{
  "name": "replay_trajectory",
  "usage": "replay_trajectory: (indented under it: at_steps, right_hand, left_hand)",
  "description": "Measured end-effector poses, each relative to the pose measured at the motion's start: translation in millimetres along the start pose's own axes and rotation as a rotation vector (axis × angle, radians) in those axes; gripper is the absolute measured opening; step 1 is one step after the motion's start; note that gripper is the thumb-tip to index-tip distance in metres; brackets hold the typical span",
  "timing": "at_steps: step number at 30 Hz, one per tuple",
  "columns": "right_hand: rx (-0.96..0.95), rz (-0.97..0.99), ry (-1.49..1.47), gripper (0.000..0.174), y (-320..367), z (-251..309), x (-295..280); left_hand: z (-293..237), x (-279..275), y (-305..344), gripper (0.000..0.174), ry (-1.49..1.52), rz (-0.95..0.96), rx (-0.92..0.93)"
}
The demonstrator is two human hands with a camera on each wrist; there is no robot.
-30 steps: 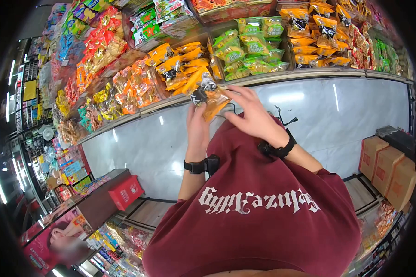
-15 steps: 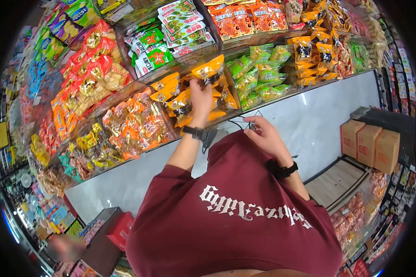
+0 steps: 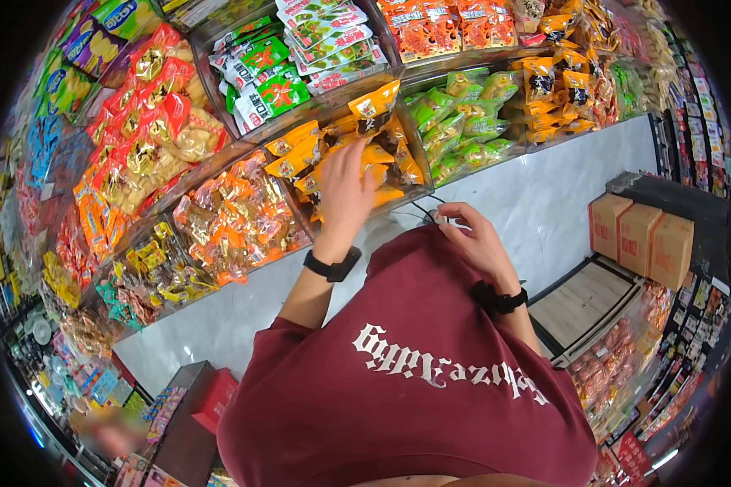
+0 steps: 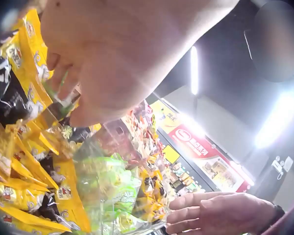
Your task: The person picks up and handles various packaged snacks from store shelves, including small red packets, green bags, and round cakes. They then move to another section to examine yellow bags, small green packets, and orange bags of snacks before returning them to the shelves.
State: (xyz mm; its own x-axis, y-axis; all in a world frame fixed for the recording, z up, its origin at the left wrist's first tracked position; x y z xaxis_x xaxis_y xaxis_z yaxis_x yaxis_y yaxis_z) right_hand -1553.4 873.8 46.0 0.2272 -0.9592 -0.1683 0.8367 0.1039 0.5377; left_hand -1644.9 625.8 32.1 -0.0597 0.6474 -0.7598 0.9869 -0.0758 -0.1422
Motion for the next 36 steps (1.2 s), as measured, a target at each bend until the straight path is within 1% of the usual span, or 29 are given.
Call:
replay_trajectory:
  at_steps: [1, 2, 3, 5, 7, 9, 10, 12, 13, 15, 16, 17, 19, 20, 21, 23, 24, 25, 27, 28, 29, 31, 32, 33, 34, 36]
  right_hand:
    - [-0.005, 0.012, 0.003, 0.035, -2, 2, 0]
    - [-0.026, 0.040, 0.031, 0.035, -3, 6, 1]
    - [-0.048, 0.071, 0.059, 0.035, -3, 8, 1]
    - [-0.078, 0.108, 0.076, 0.035, -4, 3, -2]
    - [-0.118, 0.140, 0.085, 0.035, -6, 0, -7]
    - [-0.166, 0.189, 0.078, 0.036, -4, -3, -13]
    - [-0.183, 0.200, 0.070, 0.036, -2, -4, -17]
    - [-0.239, 0.233, 0.103, 0.036, 1, -4, -25]
    - [-0.254, 0.241, 0.093, 0.036, 1, -8, -31]
    - [-0.349, 0.289, 0.064, 0.036, 4, -15, -41]
    - [-0.363, 0.300, 0.056, 0.036, 8, -18, -47]
    - [-0.382, 0.316, 0.062, 0.035, 12, -19, -53]
    - [-0.412, 0.338, 0.058, 0.035, 21, -24, -64]
    - [-0.429, 0.359, 0.020, 0.034, 27, -29, -68]
    - [-0.447, 0.376, -0.020, 0.034, 34, -33, -74]
    - [-0.451, 0.375, -0.066, 0.033, 47, -39, -88]
    - [-0.445, 0.374, -0.099, 0.033, 52, -44, -95]
    - [-0.445, 0.362, -0.122, 0.033, 56, -48, -103]
    - [-0.456, 0.367, -0.118, 0.032, 61, -57, -115]
    - [-0.449, 0.356, -0.135, 0.032, 63, -63, -121]
    - [-0.437, 0.352, -0.180, 0.033, 63, -68, -125]
    - [-0.427, 0.347, -0.227, 0.033, 60, -75, -130]
    - [-0.428, 0.349, -0.221, 0.039, 58, -77, -130]
    - [-0.428, 0.354, -0.216, 0.046, 57, -79, -129]
    - [-0.426, 0.358, -0.218, 0.046, 57, -80, -126]
    - [-0.579, 0.193, -0.145, 0.062, 59, -69, -129]
  left_hand:
    - [-2, -2, 5, 0.059, -0.154, 0.065, 0.046]
    - [2, -5, 14, 0.053, -0.254, 0.017, 0.028]
    - [7, -6, 21, 0.053, -0.263, 0.006, 0.017]
    - [18, 1, 36, 0.052, -0.443, 0.093, 0.007]
    - [16, 3, 47, 0.052, -0.511, 0.070, -0.014]
    - [17, 9, 59, 0.054, -0.507, 0.080, -0.111]
    - [18, 17, 66, 0.054, -0.524, 0.068, -0.113]
    - [22, 22, 77, 0.061, -0.550, -0.067, -0.196]
    - [18, 26, 81, 0.061, -0.567, -0.077, -0.193]
    - [23, 8, 103, 0.080, -0.425, -0.411, -0.475]
    - [47, 15, 114, 0.101, -0.500, -0.497, -0.522]
    - [43, 18, 111, 0.101, -0.513, -0.514, -0.521]
    - [41, 22, 110, 0.105, -0.512, -0.529, -0.622]
    - [44, 27, 106, 0.103, -0.366, -0.485, -0.565]
    - [46, 29, 104, 0.103, -0.379, -0.489, -0.554]
    - [58, 39, 104, 0.099, -0.233, -0.471, -0.619]
    - [45, 34, 103, 0.095, -0.312, -0.501, -0.560]
    - [39, 31, 102, 0.095, -0.326, -0.488, -0.542]
    - [35, 32, 111, 0.094, -0.126, -0.459, -0.645]
    - [14, 27, 112, 0.083, -0.153, -0.528, -0.516]
    - [5, 28, 116, 0.083, -0.159, -0.515, -0.512]
    - [-29, 23, 116, 0.074, -0.051, -0.504, -0.421]
    - [-52, 24, 120, 0.063, -0.030, -0.479, -0.387]
    - [-73, 24, 126, 0.063, -0.035, -0.477, -0.389]
    - [-88, 29, 130, 0.062, 0.087, -0.439, -0.391]
    - [-127, 40, 142, 0.055, 0.337, -0.387, -0.417]
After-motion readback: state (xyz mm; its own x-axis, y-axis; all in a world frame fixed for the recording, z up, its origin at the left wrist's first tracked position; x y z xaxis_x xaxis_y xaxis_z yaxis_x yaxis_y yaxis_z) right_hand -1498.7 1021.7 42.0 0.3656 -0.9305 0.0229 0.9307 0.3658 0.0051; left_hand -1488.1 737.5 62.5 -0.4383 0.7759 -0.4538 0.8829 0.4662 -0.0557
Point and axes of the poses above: each hand's wrist, its own y-axis away from the middle knuckle, its own x-axis out of the palm, z = x × y, the point moved 8 cm from there along -y, towards the middle knuckle, and after that the axes turned 6 degrees about -y, right-handed, at the moved point
